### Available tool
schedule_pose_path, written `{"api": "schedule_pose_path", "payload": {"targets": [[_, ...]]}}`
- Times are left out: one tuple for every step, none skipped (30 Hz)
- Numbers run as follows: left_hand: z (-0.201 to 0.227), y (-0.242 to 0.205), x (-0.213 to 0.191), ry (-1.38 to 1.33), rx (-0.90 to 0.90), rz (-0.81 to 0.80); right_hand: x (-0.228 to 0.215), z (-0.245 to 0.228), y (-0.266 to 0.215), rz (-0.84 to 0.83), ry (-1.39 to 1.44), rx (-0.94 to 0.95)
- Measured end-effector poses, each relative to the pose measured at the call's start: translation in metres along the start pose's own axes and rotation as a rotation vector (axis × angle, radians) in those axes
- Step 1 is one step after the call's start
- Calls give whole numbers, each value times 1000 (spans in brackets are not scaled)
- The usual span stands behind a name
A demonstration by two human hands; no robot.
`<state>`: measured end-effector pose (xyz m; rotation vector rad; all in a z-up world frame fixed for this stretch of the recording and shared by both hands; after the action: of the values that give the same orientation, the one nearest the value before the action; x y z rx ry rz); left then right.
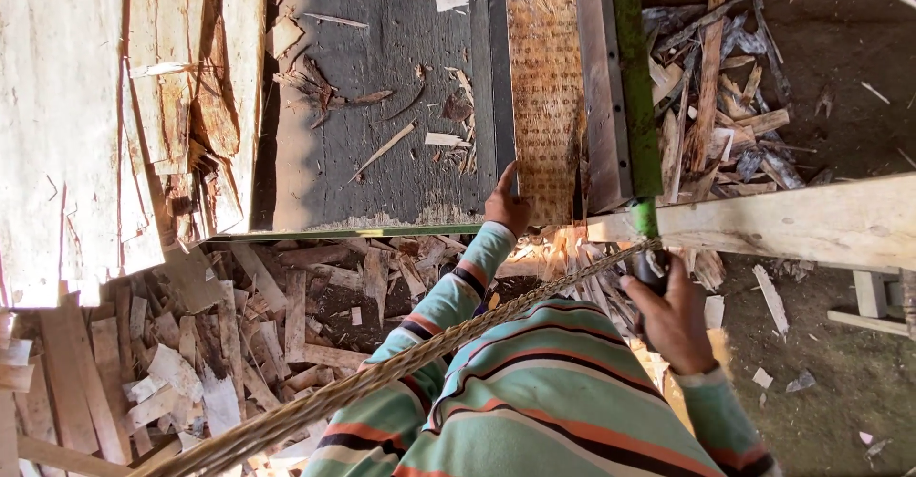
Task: Trimming and processing veneer wood sheets using a manual guillotine clipper machine.
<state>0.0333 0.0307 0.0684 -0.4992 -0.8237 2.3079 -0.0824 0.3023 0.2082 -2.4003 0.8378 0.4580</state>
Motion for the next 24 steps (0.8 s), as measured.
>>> {"api": "schedule_pose_path", "payload": {"targets": [[-19, 24, 0, 161, 199, 76, 10, 13, 4, 34, -44, -54], [-39, 46, 2, 323, 396, 152, 20, 27, 8, 68, -87, -108], [-25, 34, 1, 315, 397, 154, 18, 27, 9, 66, -95, -112], [-17, 25, 2, 283, 293, 111, 15, 25, 11, 71, -109, -151], [-12, 13, 2, 258, 186, 62, 15, 25, 8, 76, -120, -183], [-29, 24, 5, 255, 182, 59, 4, 6, 4, 75, -123, -179], [-37, 36, 4, 337, 304, 129, -3, -9, 3, 34, -112, -87], [-46, 49, 4, 419, 425, 200, -10, -24, 3, -8, -101, 4], [-25, 30, 3, 418, 416, 195, -16, -37, -2, -13, -103, 13], [-13, 15, 3, 226, 266, 109, -21, -47, -7, -35, -66, 84], [0, -1, 4, 31, 112, 27, -26, -57, -11, -61, -31, 155], [-9, 2, 2, 27, 100, 28, -12, -27, -8, -70, -36, 163], [-9, 7, 1, 146, 178, 70, -4, -11, -2, 18, -135, -106], [-9, 10, 0, 265, 255, 113, 4, 4, -1, 102, -231, -376], [-8, 15, 0, 250, 260, 126, 30, 38, 20, 96, -239, -394], [-8, 19, 2, 232, 250, 126, 54, 83, 44, 70, -223, -175], [-18, 18, 5, 229, 230, 109, 83, 135, 53, 53, -196, 65], [-21, 11, 5, 230, 227, 105, 86, 146, 50, 53, -197, 70], [-17, 11, 4, 229, 208, 107, 89, 153, 56, 47, -224, 90], [-11, 11, 3, 228, 188, 108, 91, 159, 62, 42, -250, 109], [-14, 14, -2, 234, 190, 118, 85, 139, 59, 37, -241, 102], [-13, 15, -9, 274, 268, 155, 80, 122, 55, 20, -223, 130], [-12, 15, -6, 312, 348, 173, 67, 106, 46, 15, -209, 170], [-20, 11, -10, 317, 352, 165, 53, 86, 35, 23, -205, 175]]}}
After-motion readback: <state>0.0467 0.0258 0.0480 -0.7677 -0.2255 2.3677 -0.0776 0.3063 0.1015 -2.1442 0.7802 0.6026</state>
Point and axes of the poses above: each hand's wrist, its own y-axis towards the middle knuckle, its own x-axis out of the palm, z = x × y, the point moved 5 cm from there along y, towards the middle knuckle, and after that the axes turned 1 degree about x, right-handed, at the moved point
